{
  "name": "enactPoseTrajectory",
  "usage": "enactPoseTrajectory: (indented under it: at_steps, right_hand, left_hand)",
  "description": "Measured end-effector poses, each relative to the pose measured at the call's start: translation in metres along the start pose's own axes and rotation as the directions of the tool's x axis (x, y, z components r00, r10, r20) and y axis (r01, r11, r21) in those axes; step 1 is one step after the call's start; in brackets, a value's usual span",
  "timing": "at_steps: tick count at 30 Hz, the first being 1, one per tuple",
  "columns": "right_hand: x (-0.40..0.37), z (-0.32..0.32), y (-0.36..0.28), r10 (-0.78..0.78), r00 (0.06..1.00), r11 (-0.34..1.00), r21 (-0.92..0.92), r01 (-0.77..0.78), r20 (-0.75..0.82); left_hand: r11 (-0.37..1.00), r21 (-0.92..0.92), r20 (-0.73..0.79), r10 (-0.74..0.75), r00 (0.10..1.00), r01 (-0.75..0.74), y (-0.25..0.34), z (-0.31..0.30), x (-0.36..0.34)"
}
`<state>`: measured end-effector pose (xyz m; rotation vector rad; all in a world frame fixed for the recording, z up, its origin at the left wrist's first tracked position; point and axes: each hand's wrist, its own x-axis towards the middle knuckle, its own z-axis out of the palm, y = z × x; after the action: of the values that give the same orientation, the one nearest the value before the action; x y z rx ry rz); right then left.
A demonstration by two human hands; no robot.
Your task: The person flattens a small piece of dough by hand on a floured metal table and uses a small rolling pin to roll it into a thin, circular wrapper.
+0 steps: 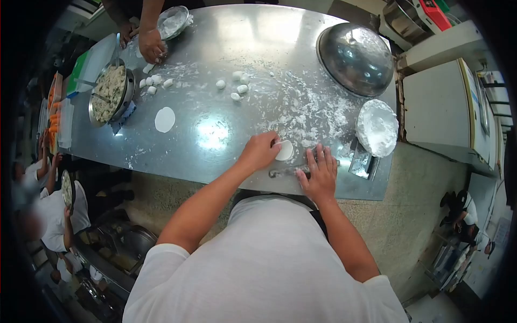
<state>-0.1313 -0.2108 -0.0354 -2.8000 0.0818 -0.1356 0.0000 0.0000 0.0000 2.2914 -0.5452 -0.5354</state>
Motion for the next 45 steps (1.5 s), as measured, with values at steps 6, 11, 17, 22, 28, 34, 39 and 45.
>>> enactPoseTrajectory:
  at_steps: [6, 11, 17, 22, 28, 34, 39, 45]
  right_hand:
    - [0.091, -0.002, -0.027, 0.092, 0.995, 0.993, -0.076, -0.094, -0.027]
    - [0.088, 0.004, -0.024, 0.055, 0.989, 0.998, -0.030, -0.060, -0.139]
    - [-0.005, 0.007, -0.011, -0.013, 0.999, 1.000, 0.010, 0.012, 0.045]
    - [0.103, -0.005, -0.028, 0.123, 0.992, 0.989, -0.090, -0.121, 0.019]
    - [0.047, 0.006, -0.018, 0.022, 1.000, 0.998, -0.060, -0.021, 0.005]
    - [0.025, -0.003, -0.019, 0.031, 0.994, 0.997, -0.069, -0.024, 0.107]
    - [0.111, 0.003, -0.021, 0.087, 0.992, 0.993, -0.067, -0.093, -0.088]
    - [-0.003, 0.007, -0.011, -0.024, 0.999, 0.999, -0.036, 0.023, -0.026]
  left_hand:
    - [0.998, -0.044, 0.046, -0.032, 0.998, 0.034, 0.009, -0.016, -0.004]
    - [0.983, 0.074, -0.117, 0.173, 0.978, -0.165, -0.012, -0.002, 0.018]
    - [0.976, -0.167, 0.015, -0.142, 0.990, 0.142, -0.003, -0.007, -0.010]
    - [0.998, -0.059, -0.049, 0.006, 0.999, -0.009, 0.002, -0.008, 0.005]
    - [0.988, 0.006, -0.111, 0.152, 0.982, -0.152, -0.006, -0.002, 0.016]
    - [0.961, -0.217, 0.101, -0.151, 0.983, 0.170, -0.002, -0.008, -0.011]
    - [0.998, 0.001, -0.081, 0.067, 0.994, -0.067, 0.003, -0.008, 0.014]
    - [0.998, -0.002, -0.088, 0.060, 0.994, -0.060, -0.001, -0.005, 0.006]
